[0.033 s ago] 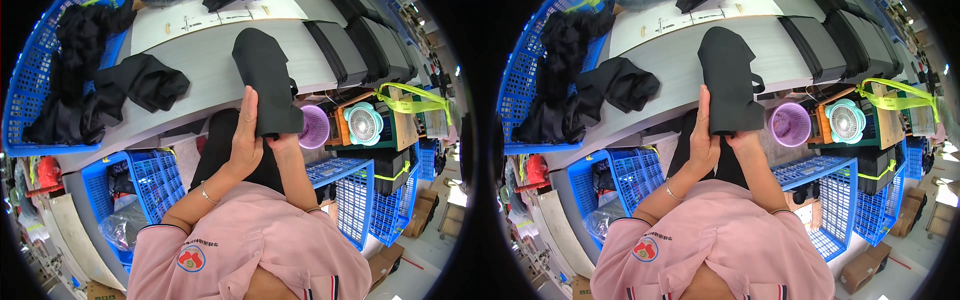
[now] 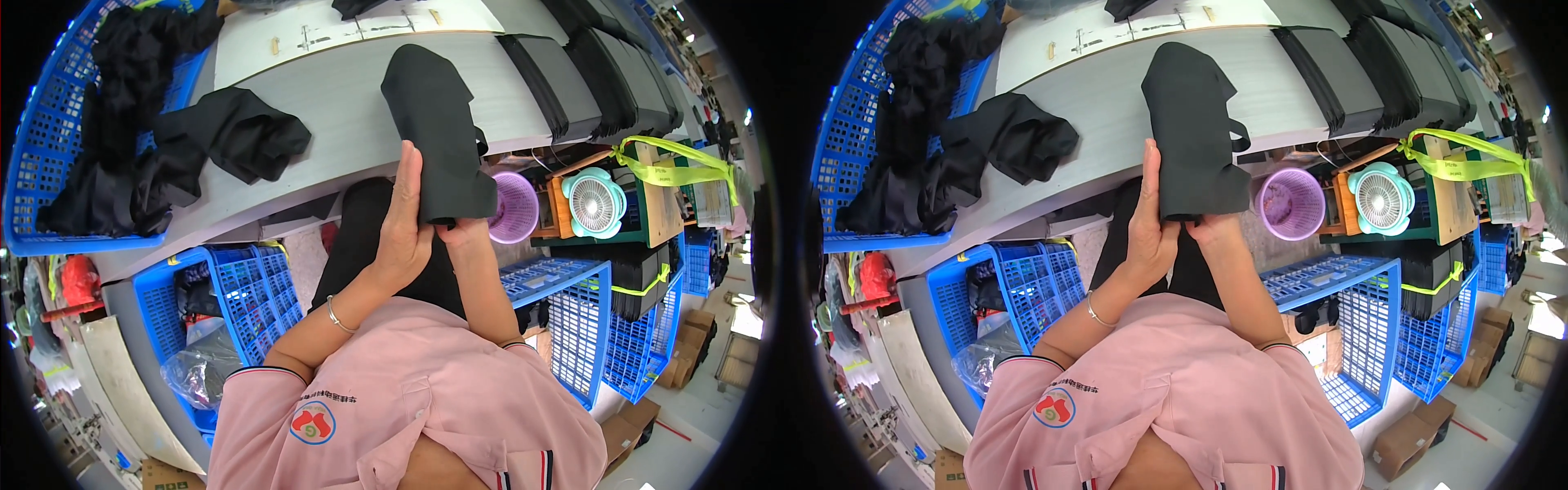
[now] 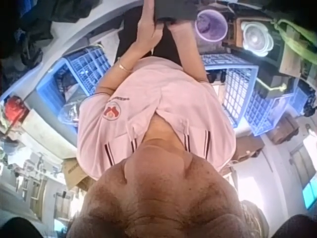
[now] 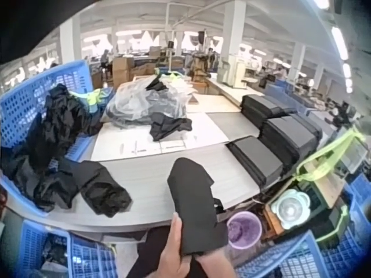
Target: Folding and inspecting black fabric garment components at a manufacturing workstation.
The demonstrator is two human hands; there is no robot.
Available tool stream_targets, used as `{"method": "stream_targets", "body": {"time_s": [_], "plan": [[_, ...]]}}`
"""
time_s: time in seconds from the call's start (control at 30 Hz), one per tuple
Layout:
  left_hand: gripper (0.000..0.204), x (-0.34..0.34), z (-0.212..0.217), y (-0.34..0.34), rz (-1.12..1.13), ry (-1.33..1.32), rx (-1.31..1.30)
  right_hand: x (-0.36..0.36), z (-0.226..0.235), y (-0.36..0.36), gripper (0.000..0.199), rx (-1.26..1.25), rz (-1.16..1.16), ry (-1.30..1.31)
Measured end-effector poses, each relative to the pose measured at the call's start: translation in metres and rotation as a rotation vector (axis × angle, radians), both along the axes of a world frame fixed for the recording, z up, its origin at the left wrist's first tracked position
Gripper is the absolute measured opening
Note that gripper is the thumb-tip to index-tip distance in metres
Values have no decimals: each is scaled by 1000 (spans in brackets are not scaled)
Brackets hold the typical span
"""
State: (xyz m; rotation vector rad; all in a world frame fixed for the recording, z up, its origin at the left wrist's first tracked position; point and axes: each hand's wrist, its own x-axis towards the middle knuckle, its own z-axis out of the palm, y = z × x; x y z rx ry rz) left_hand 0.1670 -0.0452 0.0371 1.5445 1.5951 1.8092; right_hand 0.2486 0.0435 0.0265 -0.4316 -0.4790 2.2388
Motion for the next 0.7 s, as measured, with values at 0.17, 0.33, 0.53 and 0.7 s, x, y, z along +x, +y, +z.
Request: {"method": "stream_targets", "body": {"time_s": [0.17,0.33,0.53,0.7], "plan": [[77,-18,7,-13,-174,-213,-49,-9,-6,4,47,42,-119,-131],[58,-22,-25,-12,97,-549,-386,-11,-72,18,48,1043,-314,-766],[37,-38,-72,-2,160,-1040,-176,-27,-11,27,35,1036,276,-809],[33,-23,-88,1,45,-1073,-266,-45,-50,-4,31,1739,-442,-1281]]}}
